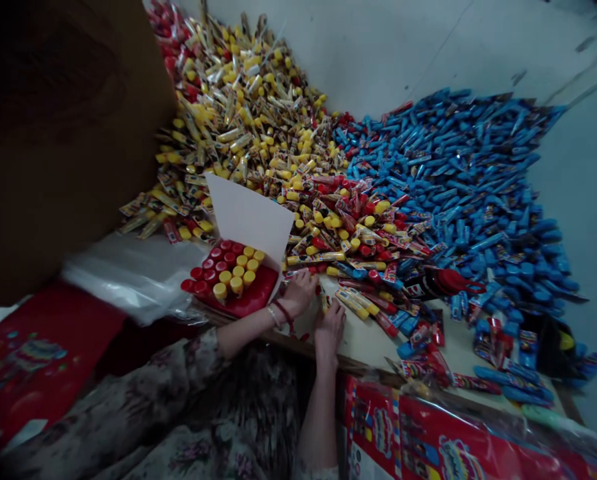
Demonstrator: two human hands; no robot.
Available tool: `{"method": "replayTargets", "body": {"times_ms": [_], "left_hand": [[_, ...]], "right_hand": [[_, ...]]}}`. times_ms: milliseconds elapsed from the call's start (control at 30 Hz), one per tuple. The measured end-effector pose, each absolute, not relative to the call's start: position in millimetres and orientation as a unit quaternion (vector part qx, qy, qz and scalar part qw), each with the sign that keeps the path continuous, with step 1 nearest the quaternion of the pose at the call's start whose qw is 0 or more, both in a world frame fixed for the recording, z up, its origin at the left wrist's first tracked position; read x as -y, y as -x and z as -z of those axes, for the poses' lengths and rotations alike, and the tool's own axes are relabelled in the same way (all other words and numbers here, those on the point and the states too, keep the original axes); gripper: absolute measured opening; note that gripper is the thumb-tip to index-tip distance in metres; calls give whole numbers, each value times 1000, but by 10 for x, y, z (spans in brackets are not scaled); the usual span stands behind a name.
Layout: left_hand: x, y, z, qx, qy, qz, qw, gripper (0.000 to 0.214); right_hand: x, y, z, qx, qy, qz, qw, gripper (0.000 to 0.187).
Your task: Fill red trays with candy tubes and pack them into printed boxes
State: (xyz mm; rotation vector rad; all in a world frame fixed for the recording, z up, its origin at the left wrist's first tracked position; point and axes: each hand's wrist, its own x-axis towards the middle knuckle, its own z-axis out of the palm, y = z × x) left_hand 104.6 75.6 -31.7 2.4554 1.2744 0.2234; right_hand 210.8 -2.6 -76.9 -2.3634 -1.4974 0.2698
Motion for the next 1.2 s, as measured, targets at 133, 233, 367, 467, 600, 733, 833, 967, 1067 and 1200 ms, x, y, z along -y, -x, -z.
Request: {"method": "replayTargets", "body": {"times_ms": [133, 233, 367, 467, 600, 733, 833, 967, 1067, 1200], "left_hand": [[-683, -1160, 410, -436, -878, -62, 184, 34], [-417, -957, 347, -395, -894, -94, 188, 47], [-58, -376, 174, -349, -877, -272, 190, 45], [120, 164, 70, -397, -823, -373, 162, 27], [222, 731, 75, -507, -742, -416, 136, 23], [230, 918, 208, -564, -728, -372, 117, 24], [225, 909, 227, -561, -755, -320, 108, 24], [214, 895, 115, -567, -775, -250, 127, 23], [177, 860, 67, -552, -797, -201, 140, 26], [70, 767, 49, -539, -812, -155, 159, 32]], "right_hand": [[155, -2123, 723, 512, 827, -115, 202, 39], [261, -2154, 628, 485, 832, -114, 244, 42], [311, -2186, 550, 481, 827, -72, 283, 46], [291, -2167, 605, 511, 822, -63, 242, 43], [246, -2050, 652, 536, 813, -22, 226, 42], [188, -1778, 462, 565, 768, -23, 301, 39], [165, -1452, 256, 617, 692, -67, 368, 31], [159, -996, 148, 709, 562, -181, 386, 25], [133, -801, 206, 738, 525, -235, 352, 26], [92, -786, 261, 723, 544, -276, 325, 30]]}}
